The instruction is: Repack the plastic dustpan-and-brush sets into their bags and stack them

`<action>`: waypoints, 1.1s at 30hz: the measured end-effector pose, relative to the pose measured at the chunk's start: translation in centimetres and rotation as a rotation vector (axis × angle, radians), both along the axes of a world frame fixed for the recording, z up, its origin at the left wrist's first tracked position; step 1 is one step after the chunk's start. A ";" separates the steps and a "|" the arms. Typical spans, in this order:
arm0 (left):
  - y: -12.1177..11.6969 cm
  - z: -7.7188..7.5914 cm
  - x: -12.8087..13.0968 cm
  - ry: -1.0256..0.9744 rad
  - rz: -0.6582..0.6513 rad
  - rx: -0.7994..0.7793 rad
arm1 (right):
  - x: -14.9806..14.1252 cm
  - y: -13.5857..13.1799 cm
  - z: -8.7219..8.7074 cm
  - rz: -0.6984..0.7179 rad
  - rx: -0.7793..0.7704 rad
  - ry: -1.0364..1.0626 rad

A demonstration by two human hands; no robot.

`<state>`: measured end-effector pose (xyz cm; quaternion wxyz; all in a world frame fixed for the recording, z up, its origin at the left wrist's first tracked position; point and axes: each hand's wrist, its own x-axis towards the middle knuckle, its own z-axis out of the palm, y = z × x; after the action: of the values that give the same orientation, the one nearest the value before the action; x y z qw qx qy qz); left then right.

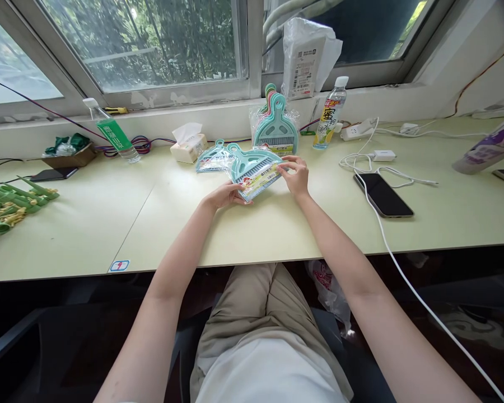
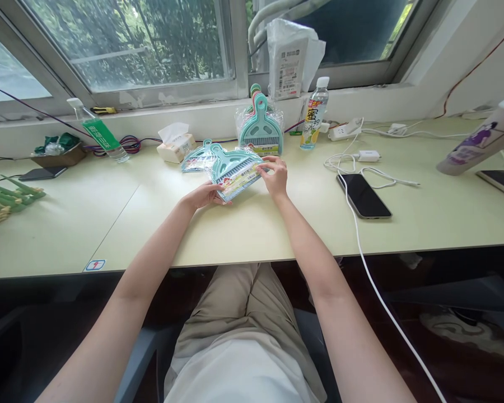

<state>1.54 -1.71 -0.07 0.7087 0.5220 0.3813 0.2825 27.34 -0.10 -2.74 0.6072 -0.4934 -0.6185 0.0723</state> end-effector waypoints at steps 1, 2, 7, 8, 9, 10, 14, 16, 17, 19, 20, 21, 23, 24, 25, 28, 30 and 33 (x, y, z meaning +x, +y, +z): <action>-0.2 0.1 0.2 -0.005 -0.012 0.012 | 0.1 0.1 0.0 -0.003 0.001 0.019; -0.3 0.1 0.3 -0.011 -0.020 0.022 | 0.1 0.1 -0.1 -0.001 0.005 0.041; -0.3 0.1 0.6 -0.021 -0.045 0.056 | 0.2 0.3 -0.4 0.100 -0.010 0.158; -0.3 0.1 0.6 -0.021 -0.048 0.065 | 0.1 0.3 -0.5 0.117 -0.026 0.176; -0.2 0.0 0.5 -0.019 -0.047 0.074 | 0.0 0.3 -0.5 0.126 -0.044 0.192; -0.2 0.0 0.5 -0.016 -0.045 0.082 | 0.0 0.2 -0.5 0.135 -0.063 0.206; 0.0 -0.1 0.3 0.005 -0.040 0.111 | -0.1 0.2 -0.2 0.221 -0.169 0.320; 0.0 -0.1 0.2 0.023 -0.043 0.128 | 0.0 0.1 -0.1 0.324 -0.279 0.415; 0.0 0.0 0.1 0.036 -0.043 0.136 | 0.0 0.1 -0.1 0.382 -0.343 0.458; -0.1 0.1 0.2 0.067 -0.046 0.151 | 0.1 0.0 -0.1 0.474 -0.449 0.526; -0.1 0.0 0.4 0.084 -0.046 0.161 | 0.2 -0.1 -0.1 0.493 -0.478 0.555; -0.2 0.0 0.6 0.102 -0.036 0.178 | 0.2 -0.1 -0.1 0.493 -0.493 0.583; -0.1 -0.4 1.2 0.140 0.048 0.236 | 0.3 -0.2 -0.1 0.447 -0.496 0.647; -0.1 -0.6 1.5 0.155 0.126 0.275 | 0.3 -0.2 -0.1 0.416 -0.492 0.680; 0.0 -0.9 1.8 0.162 0.214 0.321 | 0.3 -0.1 -0.2 0.386 -0.486 0.713; 0.2 -1.5 2.4 0.143 0.390 0.464 | 0.2 0.1 -0.3 0.323 -0.471 0.793; 0.1 -1.4 2.6 0.134 0.386 0.553 | 0.1 0.2 -0.5 0.314 -0.460 0.820; -0.4 -0.8 2.7 0.155 0.325 0.646 | -0.1 0.4 -0.8 0.318 -0.436 0.827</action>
<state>4.23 -2.10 -0.91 0.4222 0.6713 0.4031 0.4568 27.27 0.30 -3.50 0.6660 -0.4385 -0.3639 0.4814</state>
